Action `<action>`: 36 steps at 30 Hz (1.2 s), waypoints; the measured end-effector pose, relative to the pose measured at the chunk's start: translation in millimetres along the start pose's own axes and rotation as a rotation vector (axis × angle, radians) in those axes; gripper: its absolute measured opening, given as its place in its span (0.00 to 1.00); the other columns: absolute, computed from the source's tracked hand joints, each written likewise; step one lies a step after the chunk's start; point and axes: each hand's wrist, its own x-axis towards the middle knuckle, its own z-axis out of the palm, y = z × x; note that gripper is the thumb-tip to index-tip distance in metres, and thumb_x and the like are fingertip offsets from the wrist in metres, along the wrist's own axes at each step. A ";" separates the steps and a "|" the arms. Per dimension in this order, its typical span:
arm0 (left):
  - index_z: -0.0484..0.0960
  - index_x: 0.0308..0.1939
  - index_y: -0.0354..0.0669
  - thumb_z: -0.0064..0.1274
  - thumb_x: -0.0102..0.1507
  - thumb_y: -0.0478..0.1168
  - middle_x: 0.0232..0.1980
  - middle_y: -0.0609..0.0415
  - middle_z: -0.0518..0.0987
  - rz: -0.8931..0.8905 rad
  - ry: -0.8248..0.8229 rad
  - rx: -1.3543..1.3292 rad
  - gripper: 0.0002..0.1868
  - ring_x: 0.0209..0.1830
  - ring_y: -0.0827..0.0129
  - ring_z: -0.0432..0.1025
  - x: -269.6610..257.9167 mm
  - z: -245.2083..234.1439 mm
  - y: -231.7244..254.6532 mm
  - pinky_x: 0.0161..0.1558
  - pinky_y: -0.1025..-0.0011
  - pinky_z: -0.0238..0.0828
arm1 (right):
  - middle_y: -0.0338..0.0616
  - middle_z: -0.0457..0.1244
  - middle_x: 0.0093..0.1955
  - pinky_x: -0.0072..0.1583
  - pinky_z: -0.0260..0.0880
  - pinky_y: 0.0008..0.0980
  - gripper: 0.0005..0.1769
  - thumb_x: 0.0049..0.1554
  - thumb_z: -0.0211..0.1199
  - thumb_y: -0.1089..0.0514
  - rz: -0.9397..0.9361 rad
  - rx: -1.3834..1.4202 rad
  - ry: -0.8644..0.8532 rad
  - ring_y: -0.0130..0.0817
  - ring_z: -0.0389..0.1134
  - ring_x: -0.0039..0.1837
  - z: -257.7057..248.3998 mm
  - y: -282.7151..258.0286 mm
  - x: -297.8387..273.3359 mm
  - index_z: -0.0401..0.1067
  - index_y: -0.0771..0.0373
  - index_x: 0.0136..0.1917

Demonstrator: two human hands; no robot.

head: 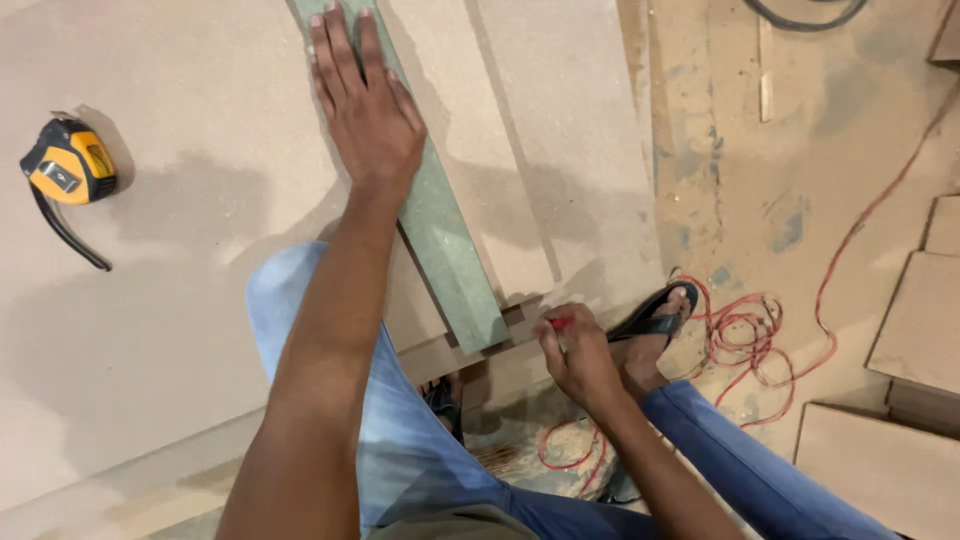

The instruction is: The person measures a large sheet of light-colored wood using a tape measure and marks it with a red pencil. They then use a straight edge to draw straight lines along the marked points.

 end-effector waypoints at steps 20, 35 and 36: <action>0.48 0.83 0.46 0.35 0.75 0.49 0.85 0.44 0.47 0.144 -0.208 -0.062 0.33 0.86 0.56 0.39 42.4 -27.1 -75.1 0.82 0.54 0.30 | 0.47 0.71 0.46 0.49 0.71 0.34 0.20 0.59 0.64 0.53 0.787 0.588 0.178 0.31 0.70 0.46 95.3 28.5 -28.3 0.75 0.69 0.60; 0.52 0.83 0.50 0.39 0.75 0.51 0.86 0.48 0.52 0.161 -0.180 -0.044 0.34 0.86 0.60 0.43 43.1 -26.1 -72.1 0.83 0.54 0.31 | 0.48 0.72 0.45 0.49 0.71 0.34 0.26 0.59 0.63 0.48 0.860 0.626 0.155 0.34 0.71 0.47 90.2 20.4 -24.3 0.75 0.69 0.62; 0.52 0.83 0.49 0.40 0.74 0.50 0.85 0.48 0.52 0.164 -0.176 -0.049 0.34 0.86 0.60 0.43 44.4 -26.3 -72.1 0.83 0.54 0.31 | 0.48 0.72 0.46 0.49 0.71 0.34 0.26 0.59 0.63 0.48 0.841 0.634 0.166 0.33 0.71 0.47 89.6 19.3 -22.7 0.75 0.69 0.62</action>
